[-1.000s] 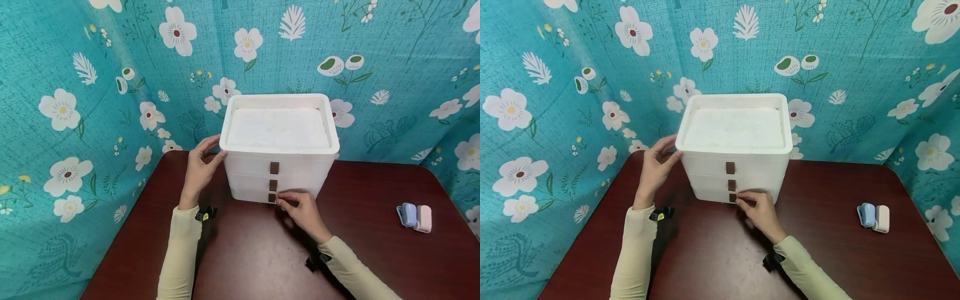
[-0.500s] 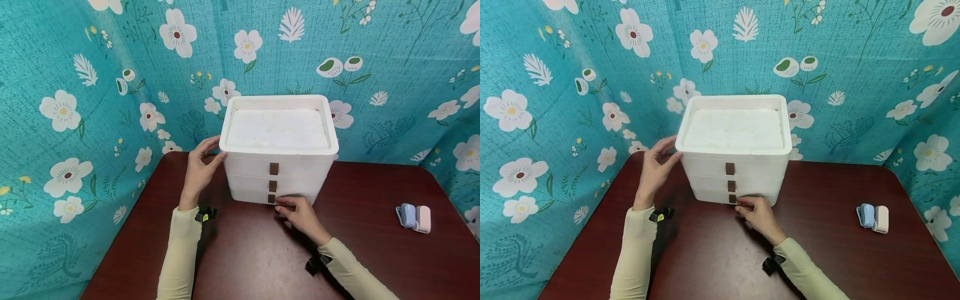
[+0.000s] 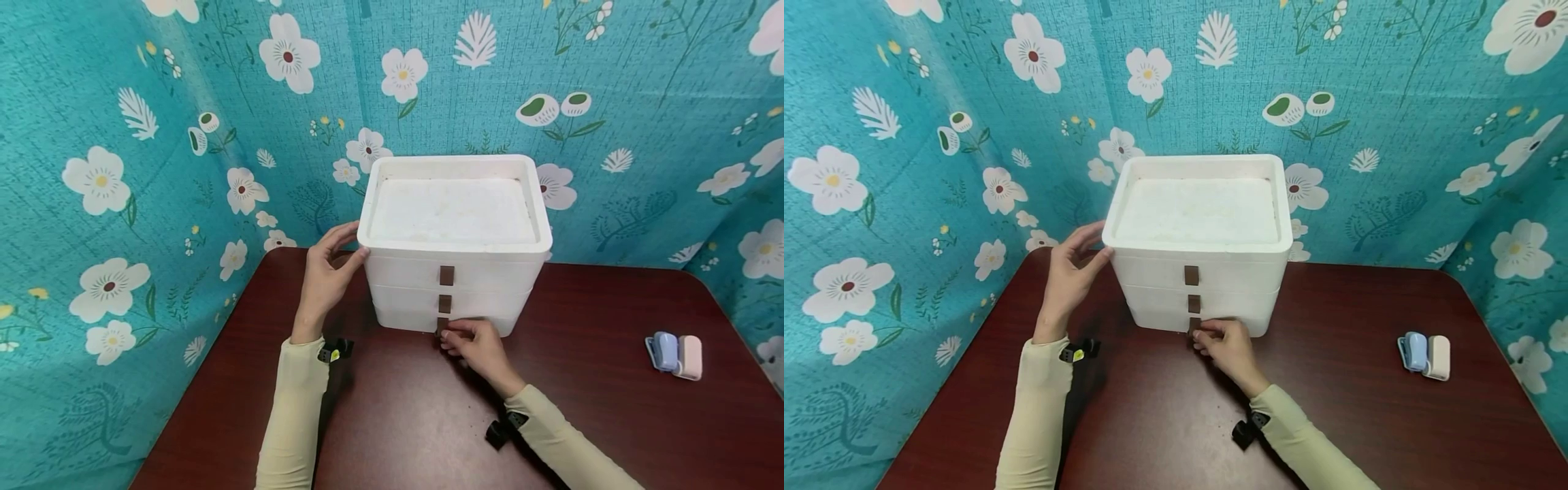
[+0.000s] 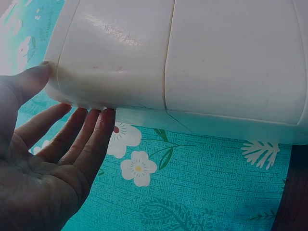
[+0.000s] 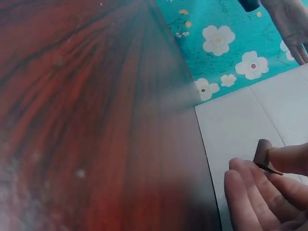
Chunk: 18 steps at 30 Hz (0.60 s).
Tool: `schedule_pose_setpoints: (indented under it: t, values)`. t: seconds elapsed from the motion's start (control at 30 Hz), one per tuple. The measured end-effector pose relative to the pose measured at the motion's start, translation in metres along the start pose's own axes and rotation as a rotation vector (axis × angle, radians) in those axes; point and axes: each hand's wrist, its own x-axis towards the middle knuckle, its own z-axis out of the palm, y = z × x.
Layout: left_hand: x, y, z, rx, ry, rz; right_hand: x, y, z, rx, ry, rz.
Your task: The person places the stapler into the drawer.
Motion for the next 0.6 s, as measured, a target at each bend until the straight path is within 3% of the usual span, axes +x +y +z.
schedule_pose_setpoints:
  t: [0.27,0.6]
  values:
    - [-0.002,-0.001,0.001,0.015,0.006,-0.010,0.000,0.004,0.002,-0.059,0.056,-0.057]
    - [-0.001,0.001,0.000,0.021,0.006,0.000,-0.025,0.002,-0.003,-0.202,0.021,-0.257]
